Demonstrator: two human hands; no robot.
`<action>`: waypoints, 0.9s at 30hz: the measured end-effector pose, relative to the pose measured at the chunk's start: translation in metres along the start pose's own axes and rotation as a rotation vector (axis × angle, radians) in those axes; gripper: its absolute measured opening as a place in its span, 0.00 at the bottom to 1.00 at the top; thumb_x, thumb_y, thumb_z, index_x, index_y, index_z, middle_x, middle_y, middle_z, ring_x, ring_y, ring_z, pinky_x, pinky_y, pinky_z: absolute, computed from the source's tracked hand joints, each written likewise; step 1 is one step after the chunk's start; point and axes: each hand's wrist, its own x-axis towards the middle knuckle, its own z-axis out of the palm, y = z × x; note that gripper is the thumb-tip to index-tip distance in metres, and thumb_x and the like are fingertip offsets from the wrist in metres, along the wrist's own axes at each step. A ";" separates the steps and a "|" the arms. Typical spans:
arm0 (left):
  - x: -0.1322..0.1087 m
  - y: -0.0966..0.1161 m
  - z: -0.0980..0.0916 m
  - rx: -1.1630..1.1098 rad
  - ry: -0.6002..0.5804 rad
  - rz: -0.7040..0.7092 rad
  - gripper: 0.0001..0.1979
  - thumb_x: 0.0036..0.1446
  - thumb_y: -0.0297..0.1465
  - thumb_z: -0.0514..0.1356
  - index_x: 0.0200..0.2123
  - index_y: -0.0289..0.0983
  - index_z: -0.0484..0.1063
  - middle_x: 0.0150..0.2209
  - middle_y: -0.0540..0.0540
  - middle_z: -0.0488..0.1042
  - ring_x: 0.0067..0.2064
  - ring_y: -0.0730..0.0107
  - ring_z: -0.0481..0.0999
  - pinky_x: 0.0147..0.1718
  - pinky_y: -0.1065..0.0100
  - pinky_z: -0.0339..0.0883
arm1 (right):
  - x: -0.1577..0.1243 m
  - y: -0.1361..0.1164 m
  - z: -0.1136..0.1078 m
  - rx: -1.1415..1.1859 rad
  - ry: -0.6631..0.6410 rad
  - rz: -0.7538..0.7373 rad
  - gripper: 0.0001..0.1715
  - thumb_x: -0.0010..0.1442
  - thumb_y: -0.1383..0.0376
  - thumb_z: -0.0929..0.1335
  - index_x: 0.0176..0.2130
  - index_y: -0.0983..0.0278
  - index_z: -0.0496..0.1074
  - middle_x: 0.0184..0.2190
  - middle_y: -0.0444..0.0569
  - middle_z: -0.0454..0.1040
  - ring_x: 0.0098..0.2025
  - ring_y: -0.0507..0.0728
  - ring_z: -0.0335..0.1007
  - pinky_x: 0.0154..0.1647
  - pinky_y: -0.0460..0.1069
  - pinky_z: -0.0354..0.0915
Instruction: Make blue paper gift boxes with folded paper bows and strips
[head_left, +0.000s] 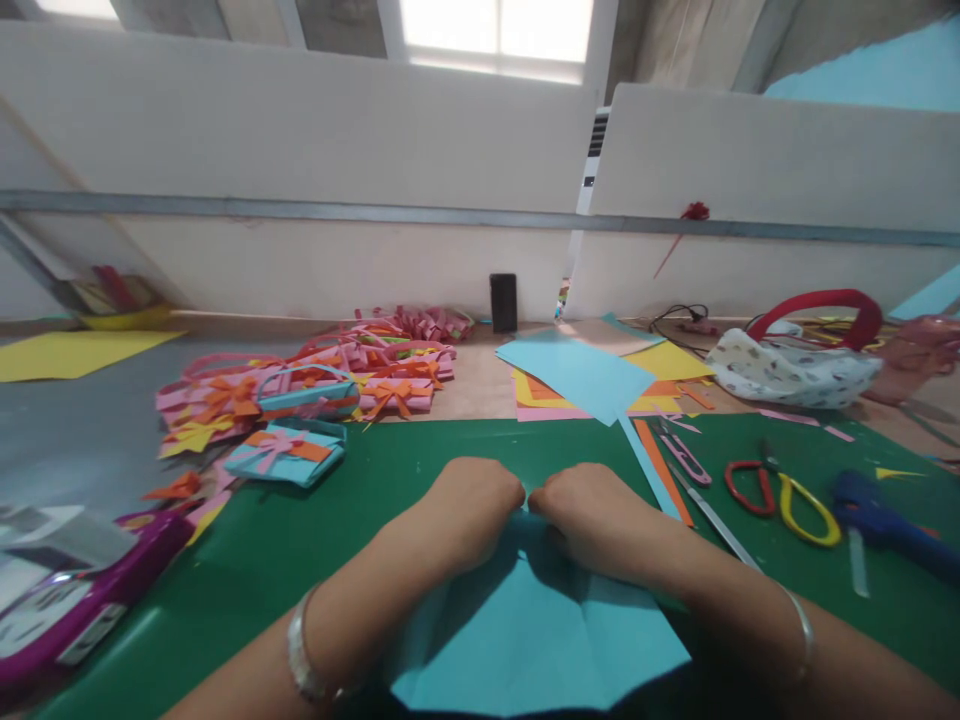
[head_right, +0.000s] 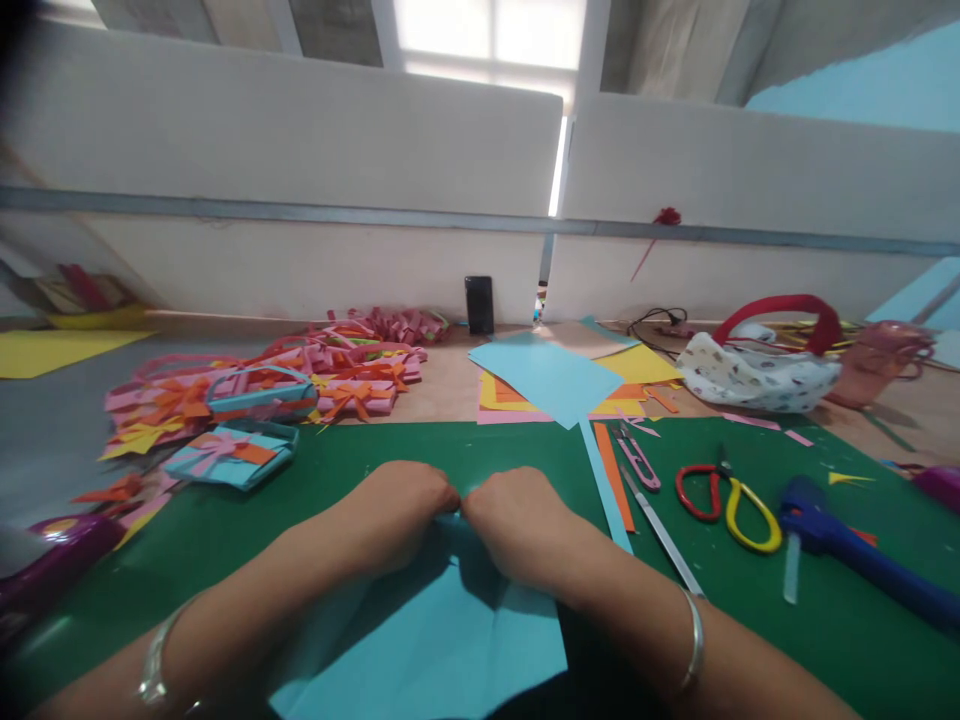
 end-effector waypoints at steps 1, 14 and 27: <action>0.001 0.000 0.001 0.005 0.008 0.007 0.13 0.45 0.17 0.53 0.29 0.35 0.75 0.30 0.41 0.78 0.36 0.54 0.78 0.30 0.64 0.68 | 0.001 0.001 0.000 -0.002 0.003 0.006 0.07 0.51 0.73 0.66 0.30 0.66 0.74 0.28 0.52 0.78 0.31 0.58 0.74 0.22 0.46 0.51; 0.000 -0.004 0.007 0.021 0.097 -0.037 0.10 0.48 0.20 0.53 0.25 0.37 0.73 0.28 0.44 0.76 0.33 0.61 0.76 0.27 0.69 0.63 | 0.009 0.005 0.006 -0.077 0.077 -0.029 0.10 0.52 0.76 0.65 0.27 0.66 0.74 0.26 0.51 0.75 0.28 0.55 0.70 0.20 0.47 0.45; 0.002 0.000 0.007 0.051 0.113 -0.058 0.08 0.49 0.20 0.54 0.24 0.34 0.72 0.28 0.41 0.74 0.34 0.55 0.75 0.27 0.65 0.62 | -0.001 0.019 0.009 -0.065 0.105 -0.049 0.08 0.54 0.74 0.64 0.29 0.66 0.72 0.27 0.50 0.75 0.27 0.55 0.70 0.21 0.47 0.47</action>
